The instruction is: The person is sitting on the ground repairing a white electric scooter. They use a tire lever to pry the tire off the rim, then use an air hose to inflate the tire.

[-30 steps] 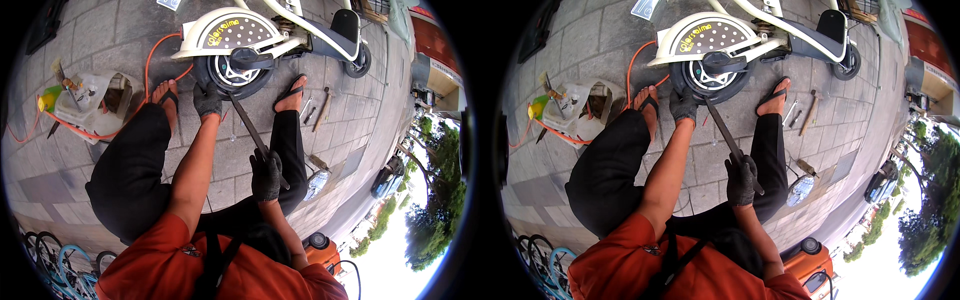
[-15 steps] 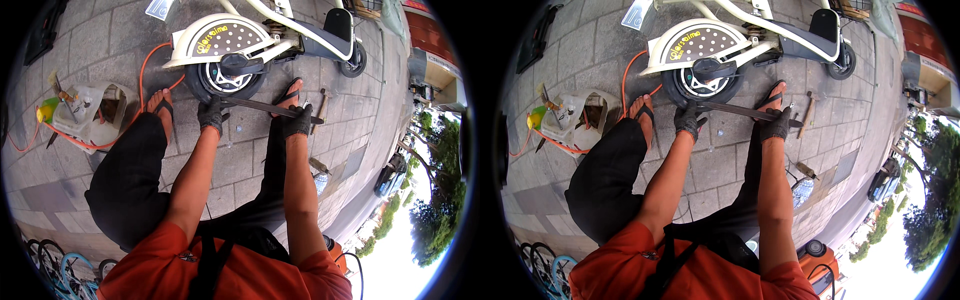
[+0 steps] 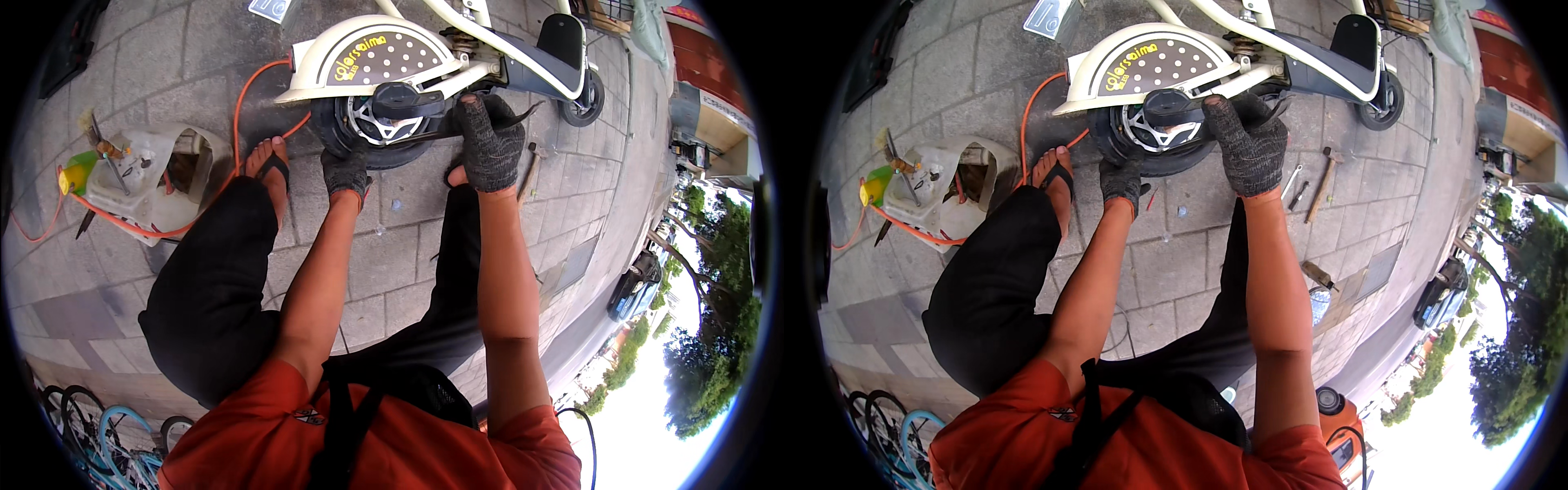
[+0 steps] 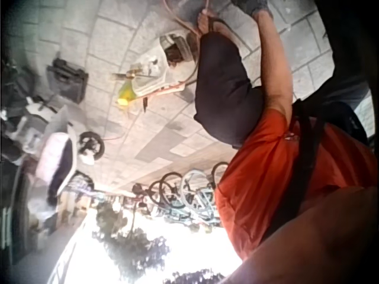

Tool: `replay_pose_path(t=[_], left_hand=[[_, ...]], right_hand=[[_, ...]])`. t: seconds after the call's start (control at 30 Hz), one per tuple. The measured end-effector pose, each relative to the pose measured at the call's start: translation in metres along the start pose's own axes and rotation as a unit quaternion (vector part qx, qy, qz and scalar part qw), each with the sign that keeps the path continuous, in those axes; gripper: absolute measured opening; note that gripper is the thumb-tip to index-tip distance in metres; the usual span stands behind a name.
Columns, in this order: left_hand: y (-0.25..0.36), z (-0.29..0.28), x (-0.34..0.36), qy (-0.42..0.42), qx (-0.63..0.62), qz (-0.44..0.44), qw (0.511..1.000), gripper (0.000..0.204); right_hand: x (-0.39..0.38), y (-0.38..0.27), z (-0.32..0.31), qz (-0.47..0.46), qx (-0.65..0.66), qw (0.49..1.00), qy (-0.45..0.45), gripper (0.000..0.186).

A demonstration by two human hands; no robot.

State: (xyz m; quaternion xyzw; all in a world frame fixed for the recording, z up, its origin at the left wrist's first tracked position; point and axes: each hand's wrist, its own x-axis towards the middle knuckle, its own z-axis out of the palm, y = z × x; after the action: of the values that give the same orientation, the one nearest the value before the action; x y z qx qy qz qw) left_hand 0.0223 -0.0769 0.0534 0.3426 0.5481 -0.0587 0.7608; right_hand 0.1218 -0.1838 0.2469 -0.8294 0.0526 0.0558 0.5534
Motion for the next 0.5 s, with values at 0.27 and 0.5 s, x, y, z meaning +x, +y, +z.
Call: replay_pose_path(t=[0.27,0.5], left_hand=[[-0.046,0.0,0.047,-0.014,-0.014,0.084,0.996,0.069],[-0.062,0.01,0.084,0.122,0.003,0.061,0.991,0.061]], right_hand=[[0.026,-0.013,0.052,0.018,0.056,0.997,0.057,0.039],[0.018,-0.041,0.112,-0.112,-0.183,0.976,-0.043,0.049]])
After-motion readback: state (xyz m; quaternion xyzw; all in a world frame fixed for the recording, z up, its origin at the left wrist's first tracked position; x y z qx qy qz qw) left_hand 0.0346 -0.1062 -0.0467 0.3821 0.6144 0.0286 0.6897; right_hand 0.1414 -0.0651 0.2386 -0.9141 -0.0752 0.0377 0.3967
